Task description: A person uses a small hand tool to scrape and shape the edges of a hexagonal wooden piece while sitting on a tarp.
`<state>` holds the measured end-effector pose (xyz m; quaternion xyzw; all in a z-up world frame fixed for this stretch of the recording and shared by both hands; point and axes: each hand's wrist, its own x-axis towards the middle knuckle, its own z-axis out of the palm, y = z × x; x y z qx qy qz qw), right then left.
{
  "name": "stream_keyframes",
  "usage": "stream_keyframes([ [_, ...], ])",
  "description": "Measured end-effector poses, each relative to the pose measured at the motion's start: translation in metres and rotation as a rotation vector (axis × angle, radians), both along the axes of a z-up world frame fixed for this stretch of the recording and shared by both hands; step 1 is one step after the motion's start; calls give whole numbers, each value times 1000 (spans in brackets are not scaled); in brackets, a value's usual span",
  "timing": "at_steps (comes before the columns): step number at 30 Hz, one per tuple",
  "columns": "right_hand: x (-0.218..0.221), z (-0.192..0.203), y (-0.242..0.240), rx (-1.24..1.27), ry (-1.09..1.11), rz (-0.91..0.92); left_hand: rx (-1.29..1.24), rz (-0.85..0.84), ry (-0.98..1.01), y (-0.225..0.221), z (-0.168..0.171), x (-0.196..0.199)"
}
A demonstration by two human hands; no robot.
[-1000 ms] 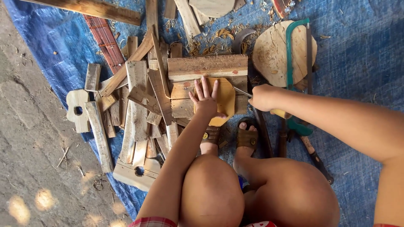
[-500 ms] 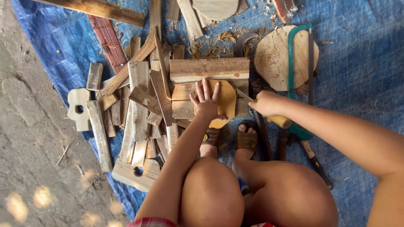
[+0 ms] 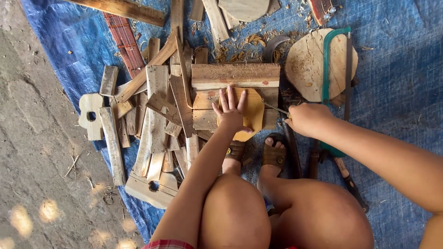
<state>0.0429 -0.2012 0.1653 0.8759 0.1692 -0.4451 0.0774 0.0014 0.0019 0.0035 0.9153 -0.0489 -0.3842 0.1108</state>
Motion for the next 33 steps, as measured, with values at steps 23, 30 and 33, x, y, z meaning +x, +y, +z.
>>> stream_keyframes([
  [23, 36, -50, 3, -23, 260, -156, 49, -28, 35, -8, -9, -4],
  [30, 69, -61, 15, -78, 372, -328, 46, -15, 56, -3, -1, 6],
  [33, 71, -54, 12, -95, 409, -391, 32, -19, 65, -3, 4, 6],
])
